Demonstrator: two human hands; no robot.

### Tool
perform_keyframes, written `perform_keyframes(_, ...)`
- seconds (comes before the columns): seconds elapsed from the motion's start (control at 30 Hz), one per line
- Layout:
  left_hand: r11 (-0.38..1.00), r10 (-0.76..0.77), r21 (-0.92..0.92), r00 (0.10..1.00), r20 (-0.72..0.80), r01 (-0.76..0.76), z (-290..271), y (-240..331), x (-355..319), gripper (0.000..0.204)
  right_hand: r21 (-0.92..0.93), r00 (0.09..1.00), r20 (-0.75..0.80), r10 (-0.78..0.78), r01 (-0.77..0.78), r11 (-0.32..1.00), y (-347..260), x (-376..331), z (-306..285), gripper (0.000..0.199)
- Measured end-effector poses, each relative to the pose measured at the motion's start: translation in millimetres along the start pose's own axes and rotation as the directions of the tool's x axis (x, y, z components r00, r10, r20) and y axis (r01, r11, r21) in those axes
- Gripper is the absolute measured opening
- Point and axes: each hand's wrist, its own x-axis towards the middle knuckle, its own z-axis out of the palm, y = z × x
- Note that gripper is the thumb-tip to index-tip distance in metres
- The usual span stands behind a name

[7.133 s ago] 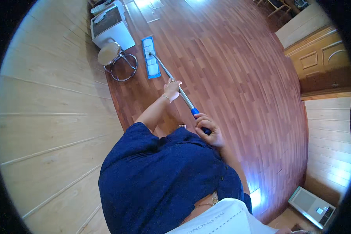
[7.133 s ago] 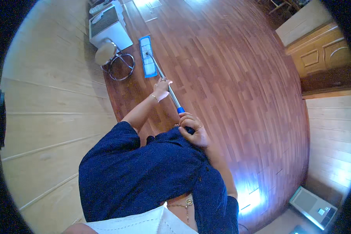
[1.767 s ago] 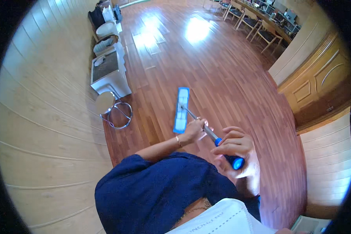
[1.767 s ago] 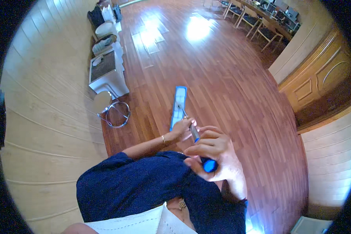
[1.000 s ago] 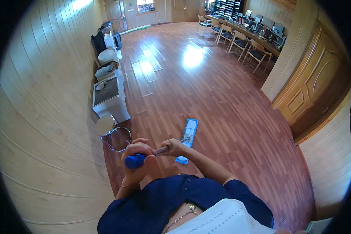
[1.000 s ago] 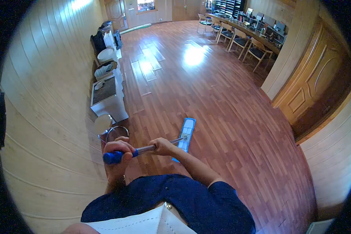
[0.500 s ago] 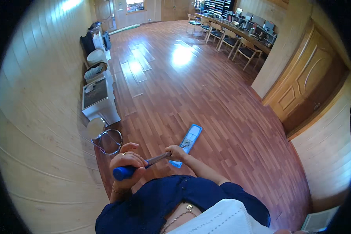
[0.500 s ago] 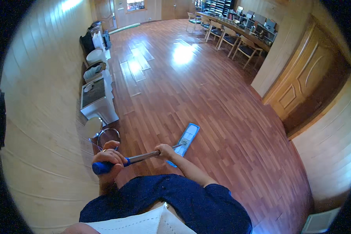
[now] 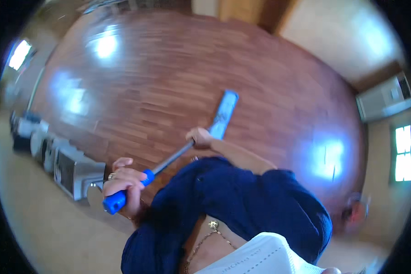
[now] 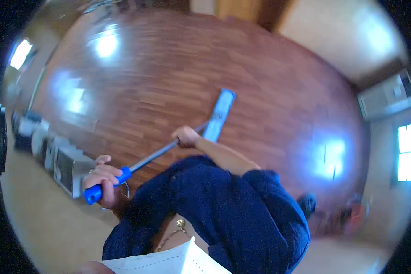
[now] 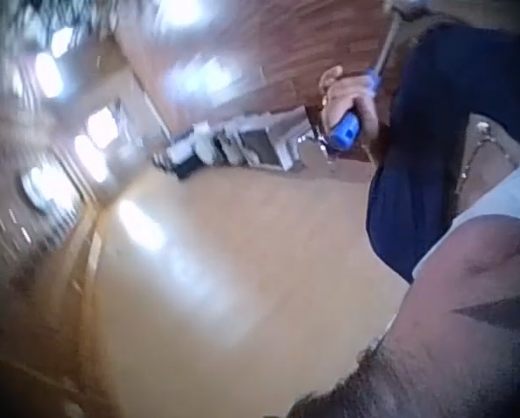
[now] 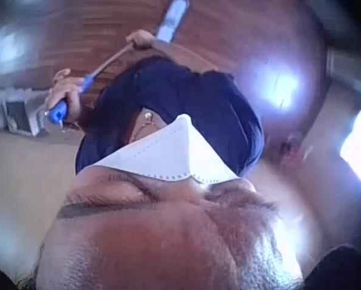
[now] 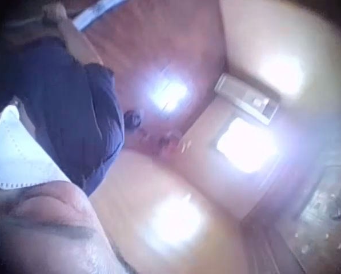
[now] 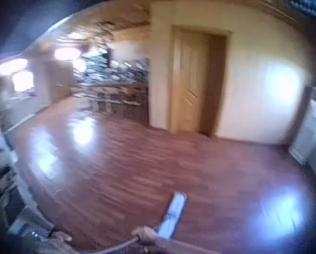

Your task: Mopping a wooden floor in a large room.

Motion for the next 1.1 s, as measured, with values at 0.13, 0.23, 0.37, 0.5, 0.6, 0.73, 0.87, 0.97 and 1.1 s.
perform_keyframes(0.13, 0.992, 0.03, -0.13, 0.974, 0.223, -0.001, 26, -41, 15, 0.012, 0.034, 0.954, -0.092, 0.285, -0.283, 0.958, 4, -38, -43, 0.01)
perform_keyframes(0.23, 0.96, 0.034, -0.274, 0.94, 0.339, 0.064, 65, -69, 37, 0.012, 0.021, 0.878, -0.266, 0.399, -0.408, 0.913, 23, -80, -57, 0.017)
perform_keyframes(0.37, 0.886, 0.078, -0.437, 0.88, 0.469, 0.154, 112, -93, 48, 0.01, 0.056, 0.717, -0.437, 0.543, -0.581, 0.812, 28, -133, -62, 0.019)
perform_keyframes(0.5, 0.758, 0.114, -0.565, 0.786, 0.607, 0.327, 159, -102, 58, 0.015, 0.155, 0.501, -0.613, 0.61, -0.682, 0.715, 8, -184, -72, 0.023)
perform_keyframes(0.6, 0.662, 0.174, -0.602, 0.689, 0.703, 0.447, 187, -105, 56, 0.014, 0.229, 0.319, -0.701, 0.638, -0.746, 0.625, -4, -218, -60, 0.02)
perform_keyframes(0.73, 0.588, 0.202, -0.536, 0.531, 0.823, 0.607, 216, -101, 59, 0.014, 0.269, 0.144, -0.774, 0.617, -0.807, 0.526, -12, -258, -41, 0.032)
perform_keyframes(0.87, 0.547, 0.265, -0.428, 0.336, 0.904, 0.719, 236, -101, 61, 0.015, 0.308, -0.012, -0.858, 0.513, -0.812, 0.496, -49, -273, -24, 0.03)
perform_keyframes(0.97, 0.498, 0.262, -0.342, 0.238, 0.935, 0.797, 248, -86, 54, 0.013, 0.275, -0.047, -0.807, 0.589, -0.912, 0.303, -74, -297, -3, 0.034)
perform_keyframes(1.1, 0.52, 0.399, -0.395, 0.195, 0.896, 0.757, 267, -60, 50, 0.015, 0.233, -0.04, -0.807, 0.589, -0.938, 0.256, -99, -321, -16, 0.035)
